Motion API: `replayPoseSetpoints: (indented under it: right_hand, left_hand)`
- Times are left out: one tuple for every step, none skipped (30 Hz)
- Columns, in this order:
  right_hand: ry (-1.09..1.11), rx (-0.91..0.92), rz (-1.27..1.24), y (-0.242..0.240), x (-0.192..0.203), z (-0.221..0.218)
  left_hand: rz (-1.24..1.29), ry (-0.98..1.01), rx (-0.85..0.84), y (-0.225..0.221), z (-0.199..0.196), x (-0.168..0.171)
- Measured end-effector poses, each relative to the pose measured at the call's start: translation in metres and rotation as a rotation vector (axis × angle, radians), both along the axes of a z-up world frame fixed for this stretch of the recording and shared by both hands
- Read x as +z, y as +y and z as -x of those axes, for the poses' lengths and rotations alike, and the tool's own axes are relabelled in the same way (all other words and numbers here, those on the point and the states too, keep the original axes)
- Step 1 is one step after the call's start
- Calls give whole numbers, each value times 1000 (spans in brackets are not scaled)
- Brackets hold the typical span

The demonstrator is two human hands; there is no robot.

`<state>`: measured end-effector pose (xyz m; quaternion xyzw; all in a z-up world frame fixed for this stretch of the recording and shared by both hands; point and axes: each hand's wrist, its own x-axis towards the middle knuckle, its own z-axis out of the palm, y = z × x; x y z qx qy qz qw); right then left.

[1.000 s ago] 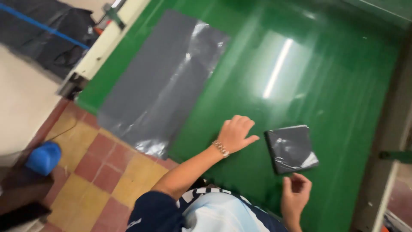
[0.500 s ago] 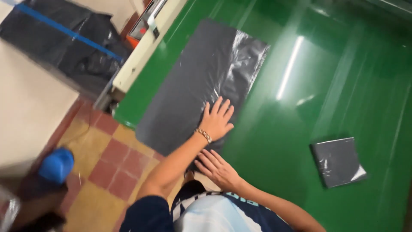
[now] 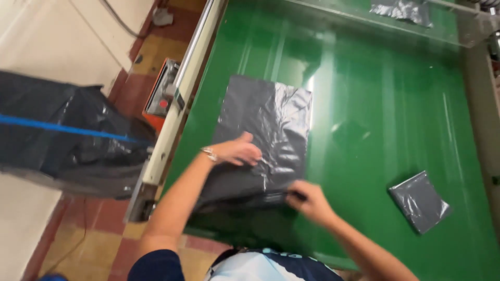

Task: Folding plastic bags coming off a conveyor belt and stacking them into a plastic crate.

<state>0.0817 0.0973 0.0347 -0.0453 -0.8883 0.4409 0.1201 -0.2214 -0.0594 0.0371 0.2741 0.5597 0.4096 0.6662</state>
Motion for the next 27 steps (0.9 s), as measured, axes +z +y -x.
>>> replayPoseSetpoints:
  right_hand:
    - [8,-15,-6,19,3,23]
    - [-4,-210,23,38,5,44]
    - [-14,-406,53,58,9,65]
    - [-3,-412,43,72,12,90]
    - [-12,-542,215,88,15,115]
    - [-20,-666,393,106,19,141]
    - [-5,-669,387,123,14,162]
    - [9,-716,450,139,9,182]
    - [24,-762,513,156,4,202]
    - [28,-766,510,171,-10,213]
    - [2,-782,476,188,-25,224]
    - [-30,-799,444,201,-42,233]
    - [-32,-803,444,210,-44,235]
    - [-138,-804,288,215,-48,234]
    - [-242,-799,132,219,-53,232]
    - [-251,-804,137,223,-52,234]
    - [-249,-750,74,227,-50,234]
    - [-244,-695,9,233,-46,234]
    - [-248,-701,11,238,-47,237]
    - [-291,-618,-146,242,-48,240]
    - [-333,-532,-303,245,-49,243]
    - [-335,-535,-298,252,-58,248]
    - [-442,-522,-341,259,-68,252]
    - [-544,-509,-384,267,-76,259]
    - [-541,-514,-380,268,-71,264]
    - [-674,-506,-393,267,-66,270]
    - [-807,-496,-406,266,-61,275]
  left_hand:
    - [-6,8,-15,-8,27,6]
    - [77,-74,46,-17,52,11]
    - [161,-156,107,-25,77,16]
    - [149,-147,100,-26,113,-35]
    - [138,-202,327,-25,142,-84]
    - [126,-258,554,-16,170,-129]
    - [113,-250,548,-4,169,-103]
    - [102,-179,518,5,165,-77]
    - [90,-108,489,14,160,-53]
    - [87,-107,485,30,168,-68]
    - [104,183,525,46,175,-84]
    - [122,470,557,59,179,-102]
    - [123,468,553,71,180,-107]
    - [177,750,494,79,177,-114]
    - [227,1031,424,86,173,-121]
    - [232,1027,414,88,169,-119]
    - [277,1102,412,89,164,-117]
    - [318,1180,412,93,160,-113]
    - [317,1178,404,95,153,-108]
    - [284,1244,416,95,148,-102]
    - [250,1309,429,95,142,-95]
    - [251,1310,423,96,135,-93]
    - [167,1751,496,97,127,-91]
    - [59,2195,567,98,122,-88]
    - [54,2200,563,103,113,-83]
    - [-81,2160,482,106,104,-78]
    - [-212,2114,399,109,95,-74]
